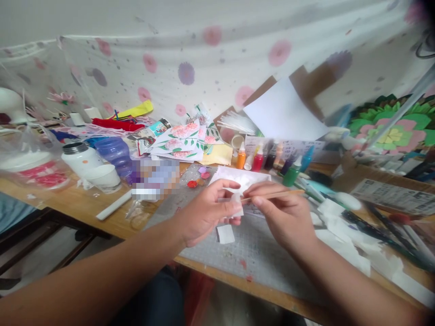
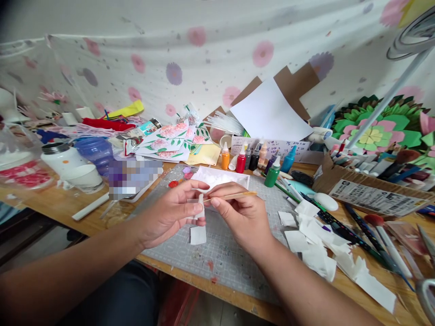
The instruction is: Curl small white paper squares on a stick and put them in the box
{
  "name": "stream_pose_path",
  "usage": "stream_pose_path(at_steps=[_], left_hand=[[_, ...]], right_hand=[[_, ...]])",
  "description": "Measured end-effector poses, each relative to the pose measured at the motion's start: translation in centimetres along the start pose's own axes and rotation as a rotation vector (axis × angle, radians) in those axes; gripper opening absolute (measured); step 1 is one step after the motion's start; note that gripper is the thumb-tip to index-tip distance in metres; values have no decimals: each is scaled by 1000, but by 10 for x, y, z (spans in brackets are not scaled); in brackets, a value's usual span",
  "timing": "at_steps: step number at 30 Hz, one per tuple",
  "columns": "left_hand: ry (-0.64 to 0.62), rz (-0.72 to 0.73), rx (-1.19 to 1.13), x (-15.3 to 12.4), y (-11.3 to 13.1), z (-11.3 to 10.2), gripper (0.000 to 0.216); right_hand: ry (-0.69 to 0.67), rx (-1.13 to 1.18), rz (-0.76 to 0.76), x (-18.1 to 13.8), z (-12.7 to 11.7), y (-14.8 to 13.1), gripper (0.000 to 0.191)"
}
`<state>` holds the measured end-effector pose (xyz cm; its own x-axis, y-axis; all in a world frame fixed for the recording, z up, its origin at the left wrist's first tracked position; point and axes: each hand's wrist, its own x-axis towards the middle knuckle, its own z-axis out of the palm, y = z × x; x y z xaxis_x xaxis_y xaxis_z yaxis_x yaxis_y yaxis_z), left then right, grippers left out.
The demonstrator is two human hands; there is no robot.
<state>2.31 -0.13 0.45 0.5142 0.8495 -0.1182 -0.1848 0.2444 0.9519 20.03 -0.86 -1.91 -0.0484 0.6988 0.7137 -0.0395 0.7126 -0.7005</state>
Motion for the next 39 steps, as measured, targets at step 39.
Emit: stream_pose_path(at_steps=[39], left_hand=[[-88,23,-32,0,-1,-7,21]], right_hand=[[-29,38,22,1,-2,-4,17]])
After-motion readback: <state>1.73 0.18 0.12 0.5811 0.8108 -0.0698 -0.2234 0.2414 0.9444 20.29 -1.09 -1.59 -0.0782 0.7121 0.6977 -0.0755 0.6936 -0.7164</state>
